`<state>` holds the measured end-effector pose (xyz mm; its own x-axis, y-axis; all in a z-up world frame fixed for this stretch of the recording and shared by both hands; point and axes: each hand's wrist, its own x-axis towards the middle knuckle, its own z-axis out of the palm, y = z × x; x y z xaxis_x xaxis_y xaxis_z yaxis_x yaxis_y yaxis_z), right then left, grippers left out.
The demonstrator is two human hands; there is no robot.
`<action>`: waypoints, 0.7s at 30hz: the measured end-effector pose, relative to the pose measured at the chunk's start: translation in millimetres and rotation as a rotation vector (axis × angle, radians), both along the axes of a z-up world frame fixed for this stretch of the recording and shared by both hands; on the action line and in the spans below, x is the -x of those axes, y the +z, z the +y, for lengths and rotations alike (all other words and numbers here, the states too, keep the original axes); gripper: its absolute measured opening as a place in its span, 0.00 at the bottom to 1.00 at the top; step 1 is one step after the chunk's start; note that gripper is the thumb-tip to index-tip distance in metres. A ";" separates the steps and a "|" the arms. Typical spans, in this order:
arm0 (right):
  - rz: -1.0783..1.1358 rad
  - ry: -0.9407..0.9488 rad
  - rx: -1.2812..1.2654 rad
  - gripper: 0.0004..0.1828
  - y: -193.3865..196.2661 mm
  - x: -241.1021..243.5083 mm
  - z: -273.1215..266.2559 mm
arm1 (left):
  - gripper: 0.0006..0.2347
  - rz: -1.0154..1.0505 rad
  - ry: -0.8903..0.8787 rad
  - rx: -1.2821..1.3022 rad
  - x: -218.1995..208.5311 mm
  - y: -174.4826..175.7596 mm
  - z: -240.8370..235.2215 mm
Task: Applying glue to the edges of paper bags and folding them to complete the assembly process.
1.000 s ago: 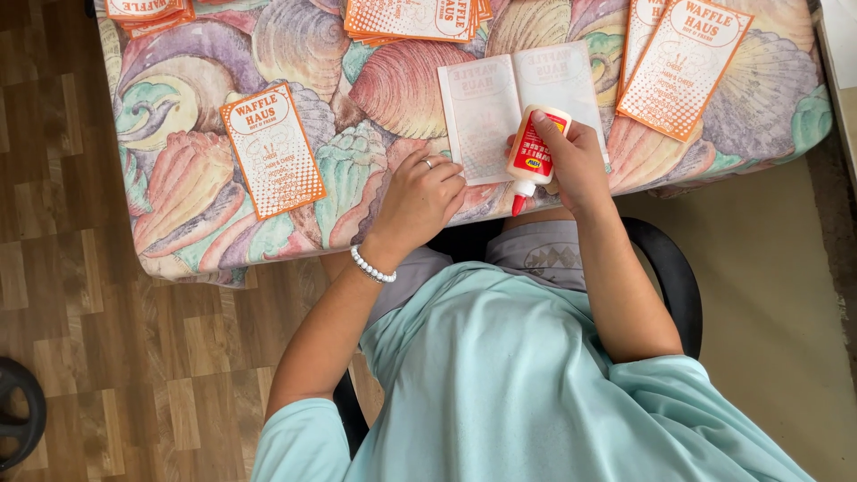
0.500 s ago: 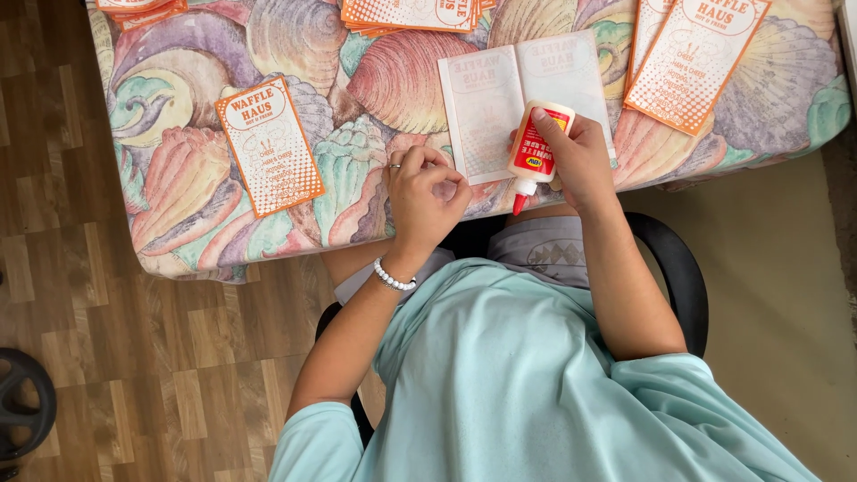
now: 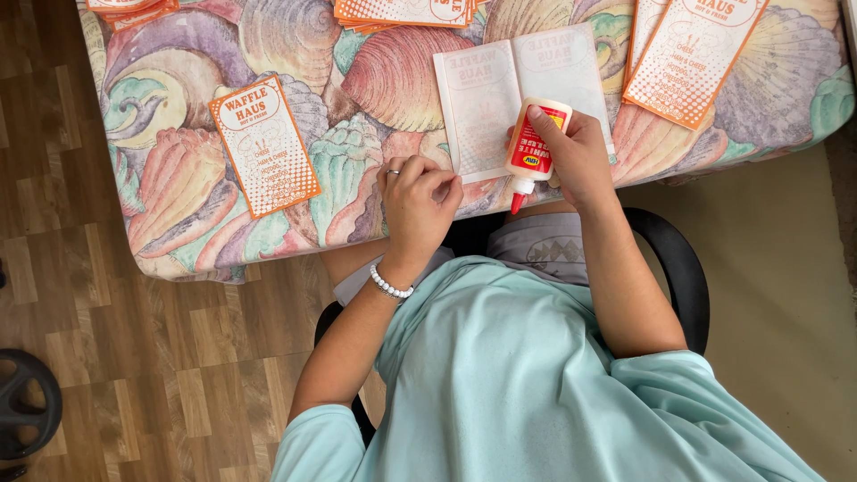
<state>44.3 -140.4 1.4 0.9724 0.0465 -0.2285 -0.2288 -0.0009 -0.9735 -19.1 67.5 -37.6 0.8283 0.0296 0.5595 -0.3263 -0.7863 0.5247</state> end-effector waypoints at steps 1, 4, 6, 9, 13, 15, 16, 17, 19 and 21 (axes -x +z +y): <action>-0.018 -0.002 -0.006 0.23 -0.9 0.1 -0.4 | 0.04 0.009 0.020 -0.013 1.0 -0.3 1.0; -0.033 -0.007 -0.019 0.24 -0.8 1.1 -0.3 | 0.04 0.032 0.073 -0.038 4.3 -1.2 4.8; -0.029 -0.012 -0.024 0.24 0.7 1.4 0.2 | 0.04 0.047 0.106 -0.049 5.0 -1.6 5.5; -0.006 -0.041 -0.025 0.24 3.7 2.4 2.8 | 0.04 0.071 0.130 -0.073 3.1 -0.6 6.3; -0.027 -0.027 -0.042 0.23 5.2 3.7 3.6 | 0.14 0.092 -0.087 -0.166 -0.7 19.4 15.2; -0.017 -0.017 -0.044 0.23 -24.9 -4.4 -15.4 | 0.11 0.109 -0.195 -0.200 -0.7 25.2 18.9; -0.020 -0.059 -0.126 0.23 -53.8 -15.3 -32.6 | 0.11 0.153 -0.223 -0.212 -2.5 23.3 20.7; -0.022 -0.101 -0.207 0.23 -82.7 -26.7 -49.7 | 0.11 0.198 -0.251 -0.224 -4.5 21.3 22.8; -0.141 -0.216 -0.286 0.14 4.2 -9.1 -62.9 | 0.10 0.164 -0.272 -0.252 -3.4 26.7 25.4; -0.248 -0.331 -0.358 0.06 56.2 5.4 -90.5 | 0.11 0.142 -0.295 -0.273 -1.1 25.8 25.8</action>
